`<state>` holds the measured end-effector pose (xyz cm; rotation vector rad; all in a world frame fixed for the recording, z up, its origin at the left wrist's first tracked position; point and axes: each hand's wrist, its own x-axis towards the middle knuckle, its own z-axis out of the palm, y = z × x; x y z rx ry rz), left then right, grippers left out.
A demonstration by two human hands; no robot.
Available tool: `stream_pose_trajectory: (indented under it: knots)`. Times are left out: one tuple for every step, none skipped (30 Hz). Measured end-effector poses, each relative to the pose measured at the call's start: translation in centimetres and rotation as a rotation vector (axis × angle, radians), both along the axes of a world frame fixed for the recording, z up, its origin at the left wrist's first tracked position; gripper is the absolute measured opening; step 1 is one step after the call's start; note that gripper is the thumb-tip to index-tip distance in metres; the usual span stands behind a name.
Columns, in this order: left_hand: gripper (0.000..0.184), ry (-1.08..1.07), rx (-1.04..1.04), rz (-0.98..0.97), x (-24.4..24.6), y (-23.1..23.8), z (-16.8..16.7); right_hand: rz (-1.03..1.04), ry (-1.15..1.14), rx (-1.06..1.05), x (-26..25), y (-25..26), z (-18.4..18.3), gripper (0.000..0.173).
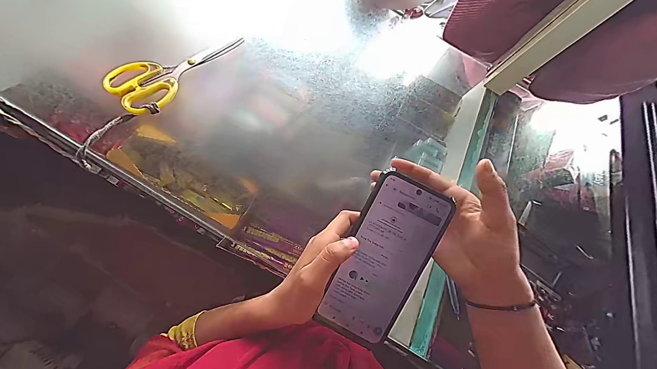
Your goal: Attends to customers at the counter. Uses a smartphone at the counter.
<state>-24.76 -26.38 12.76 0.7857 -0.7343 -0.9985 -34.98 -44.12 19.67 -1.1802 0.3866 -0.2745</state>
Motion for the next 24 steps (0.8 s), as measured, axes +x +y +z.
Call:
stream_pose_trajectory:
  knots:
    - [0.042,0.003,-0.003,-0.005,0.0,0.0,-0.1,0.063,-0.038,0.044,0.4,0.0,-0.3,0.08]
    - [0.042,0.006,-0.011,-0.012,0.0,0.0,-0.1,0.11,-0.067,0.083,0.9,0.1,-0.5,0.082]
    - [0.043,0.008,-0.017,-0.016,0.0,-0.1,-0.2,0.135,-0.085,0.116,1.2,0.2,-0.6,0.084]
    - [0.042,0.007,-0.017,-0.009,0.0,0.0,-0.3,0.149,-0.109,0.152,1.5,0.4,-0.7,0.085]
    - [0.042,0.01,-0.015,-0.004,0.1,-0.1,-0.3,0.167,-0.141,0.185,1.6,0.5,-0.8,0.085]
    - [0.041,0.013,-0.02,-0.003,0.1,-0.1,-0.3,0.185,-0.174,0.203,1.6,0.5,-0.9,0.085]
    - [0.042,0.009,-0.028,-0.002,0.1,-0.1,-0.2,0.203,-0.202,0.204,1.6,0.5,-1.0,0.083]
    - [0.044,-0.003,-0.038,0.0,0.1,-0.2,-0.2,0.217,-0.226,0.191,1.6,0.4,-1.2,0.08]
    - [0.047,-0.015,-0.044,-0.003,0.2,-0.2,-0.2,0.218,-0.248,0.177,1.6,0.5,-1.4,0.077]
    - [0.05,-0.035,-0.042,-0.004,0.2,-0.1,-0.2,0.199,-0.264,0.165,1.6,0.8,-1.6,0.072]
    - [0.053,-0.062,-0.043,0.0,0.2,-0.1,-0.2,0.174,-0.285,0.162,1.6,1.1,-1.8,0.066]
    - [0.056,-0.092,-0.053,0.008,0.3,-0.2,-0.2,0.147,-0.313,0.161,1.6,1.4,-1.7,0.062]
    - [0.06,-0.11,-0.066,0.014,0.3,-0.3,-0.4,0.121,-0.34,0.162,1.6,1.5,-1.5,0.059]
    - [0.061,-0.122,-0.084,0.017,0.4,-0.6,-0.6,0.113,-0.385,0.174,1.5,1.4,-1.1,0.056]
    - [0.061,-0.129,-0.095,0.03,0.5,-0.9,-0.9,0.098,-0.432,0.188,1.3,1.2,-0.5,0.053]
    - [0.059,-0.129,-0.098,0.052,0.5,-1.2,-1.1,0.058,-0.477,0.182,0.9,1.0,0.2,0.05]
    - [0.057,-0.12,-0.09,0.072,0.4,-1.3,-1.1,-0.002,-0.521,0.156,0.5,0.6,1.0,0.046]
    - [0.055,-0.094,-0.066,0.095,0.3,-1.4,-1.0,-0.089,-0.56,0.102,0.0,0.2,1.9,0.044]
    - [0.055,-0.071,-0.034,0.113,0.2,-1.4,-0.8,-0.207,-0.585,0.027,-0.6,-0.2,2.7,0.041]
    - [0.055,-0.037,-0.015,0.123,0.2,-1.4,-0.7,-0.346,-0.596,-0.058,-1.1,-0.8,3.6,0.039]
    - [0.053,0.0,-0.019,0.127,0.3,-1.5,-0.8,-0.5,-0.589,-0.141,-1.5,-1.4,4.4,0.038]
    - [0.048,0.013,-0.03,0.132,0.4,-1.6,-0.9,-0.655,-0.567,-0.222,-1.8,-2.2,5.2,0.039]
    - [0.042,0.003,-0.042,0.128,0.5,-1.6,-1.0,-0.812,-0.543,-0.278,-2.0,-3.0,5.9,0.04]
    - [0.039,-0.02,-0.05,0.118,0.5,-1.7,-0.9,-0.961,-0.519,-0.317,-2.2,-3.9,6.4,0.039]
